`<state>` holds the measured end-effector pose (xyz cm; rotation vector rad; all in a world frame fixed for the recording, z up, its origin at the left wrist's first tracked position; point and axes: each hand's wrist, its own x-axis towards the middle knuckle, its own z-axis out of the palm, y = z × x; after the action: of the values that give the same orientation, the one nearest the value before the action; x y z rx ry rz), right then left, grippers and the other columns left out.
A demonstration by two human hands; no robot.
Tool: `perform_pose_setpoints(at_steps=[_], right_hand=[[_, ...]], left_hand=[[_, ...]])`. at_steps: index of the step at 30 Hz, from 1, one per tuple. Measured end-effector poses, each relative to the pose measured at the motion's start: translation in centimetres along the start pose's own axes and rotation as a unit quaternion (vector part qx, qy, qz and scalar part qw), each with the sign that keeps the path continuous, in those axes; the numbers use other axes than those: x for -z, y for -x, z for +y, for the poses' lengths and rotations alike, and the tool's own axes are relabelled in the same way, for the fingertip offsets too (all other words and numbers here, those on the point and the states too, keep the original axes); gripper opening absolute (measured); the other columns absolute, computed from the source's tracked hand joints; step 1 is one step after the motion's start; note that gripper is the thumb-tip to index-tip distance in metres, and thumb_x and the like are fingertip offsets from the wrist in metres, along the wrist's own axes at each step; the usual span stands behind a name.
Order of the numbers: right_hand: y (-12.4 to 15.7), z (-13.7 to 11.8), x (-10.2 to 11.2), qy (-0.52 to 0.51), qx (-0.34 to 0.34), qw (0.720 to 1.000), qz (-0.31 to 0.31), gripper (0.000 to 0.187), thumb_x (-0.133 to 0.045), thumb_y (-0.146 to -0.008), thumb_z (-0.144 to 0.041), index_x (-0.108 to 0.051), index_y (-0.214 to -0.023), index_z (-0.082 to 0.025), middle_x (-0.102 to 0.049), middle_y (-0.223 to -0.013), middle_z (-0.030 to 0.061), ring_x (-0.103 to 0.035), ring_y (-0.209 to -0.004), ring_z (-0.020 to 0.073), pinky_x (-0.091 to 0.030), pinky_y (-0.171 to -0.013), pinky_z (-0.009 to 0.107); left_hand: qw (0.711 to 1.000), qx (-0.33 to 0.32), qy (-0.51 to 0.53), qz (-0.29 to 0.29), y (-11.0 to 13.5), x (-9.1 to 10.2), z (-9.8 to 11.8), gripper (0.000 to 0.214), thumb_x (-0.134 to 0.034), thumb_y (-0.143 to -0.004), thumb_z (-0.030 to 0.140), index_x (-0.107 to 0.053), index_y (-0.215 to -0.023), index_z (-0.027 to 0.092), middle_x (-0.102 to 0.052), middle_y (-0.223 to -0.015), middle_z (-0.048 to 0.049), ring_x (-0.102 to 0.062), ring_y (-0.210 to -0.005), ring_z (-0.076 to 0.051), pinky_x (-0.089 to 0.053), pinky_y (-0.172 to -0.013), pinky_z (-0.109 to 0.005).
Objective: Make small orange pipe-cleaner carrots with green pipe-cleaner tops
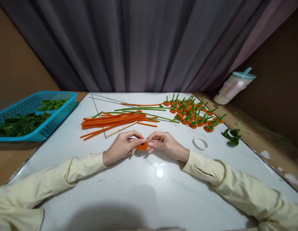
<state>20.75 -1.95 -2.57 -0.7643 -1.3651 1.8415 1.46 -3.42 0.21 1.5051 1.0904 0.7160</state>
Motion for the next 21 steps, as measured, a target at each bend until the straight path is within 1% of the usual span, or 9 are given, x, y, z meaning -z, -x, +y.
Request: perform_pose_setpoints(at_steps=[2, 4, 8, 12, 18, 21], right_hand=[[0.12, -0.18, -0.24, 0.017, 0.008, 1.000, -0.001, 0.023, -0.074, -0.067, -0.029, -0.061, -0.077, -0.013, -0.066, -0.067, 0.0007, -0.065, -0.058, 0.0121, -0.053, -0.062, 0.026], [0.22, -0.35, -0.48, 0.033, 0.012, 0.999, 0.002, 0.024, -0.074, -0.067, -0.031, -0.061, -0.076, -0.013, -0.066, -0.064, 0.0002, -0.064, -0.056, 0.0121, -0.053, -0.060, 0.025], [0.36, -0.51, -0.83, 0.056, 0.018, 0.998, 0.009, 0.025, -0.074, -0.066, -0.033, -0.060, -0.073, -0.013, -0.064, -0.062, -0.0002, -0.063, -0.052, 0.0113, -0.052, -0.055, 0.024], [0.51, -0.50, -0.92, 0.074, 0.019, 0.997, 0.005, 0.024, -0.073, -0.067, -0.033, -0.060, -0.071, -0.013, -0.063, -0.059, -0.0008, -0.062, -0.051, 0.0114, -0.052, -0.055, 0.024], [0.56, -0.44, -0.92, 0.077, 0.025, 0.997, 0.001, 0.022, -0.072, -0.069, -0.031, -0.060, -0.073, -0.013, -0.063, -0.058, -0.0006, -0.062, -0.053, 0.0109, -0.052, -0.056, 0.023], [0.56, -0.51, -1.06, 0.071, 0.029, 0.997, 0.005, 0.022, -0.072, -0.069, -0.030, -0.060, -0.073, -0.013, -0.063, -0.057, -0.0010, -0.062, -0.052, 0.0101, -0.051, -0.055, 0.022]], left_hand=[[1.000, 0.010, -0.005, 0.003, 0.21, -0.17, 0.18, 0.029, -0.058, -0.079, 0.043, -0.057, -0.083, 0.015, -0.046, -0.040, 0.0078, -0.031, -0.028, -0.003, -0.022, -0.030, -0.014], [1.000, 0.003, -0.014, 0.010, 0.35, -0.35, 0.29, 0.029, -0.058, -0.079, 0.044, -0.057, -0.082, 0.015, -0.047, -0.039, 0.0075, -0.034, -0.029, -0.004, -0.025, -0.032, -0.015], [0.999, -0.010, -0.027, 0.014, 0.52, -0.63, 0.39, 0.027, -0.057, -0.080, 0.043, -0.057, -0.080, 0.016, -0.043, -0.034, 0.0090, -0.040, -0.031, -0.006, -0.033, -0.037, -0.016], [1.000, -0.007, -0.015, 0.009, 0.68, -0.85, 0.45, 0.028, -0.056, -0.080, 0.044, -0.055, -0.080, 0.016, -0.044, -0.033, 0.0090, -0.040, -0.030, -0.006, -0.030, -0.036, -0.016], [1.000, -0.015, -0.008, 0.013, 0.81, -0.92, 0.40, 0.029, -0.056, -0.080, 0.043, -0.056, -0.080, 0.015, -0.045, -0.033, 0.0090, -0.040, -0.031, -0.006, -0.032, -0.038, -0.015], [1.000, -0.006, 0.000, 0.010, 0.85, -0.93, 0.28, 0.028, -0.056, -0.080, 0.043, -0.055, -0.082, 0.015, -0.048, -0.035, 0.0083, -0.037, -0.029, -0.004, -0.028, -0.034, -0.014]])
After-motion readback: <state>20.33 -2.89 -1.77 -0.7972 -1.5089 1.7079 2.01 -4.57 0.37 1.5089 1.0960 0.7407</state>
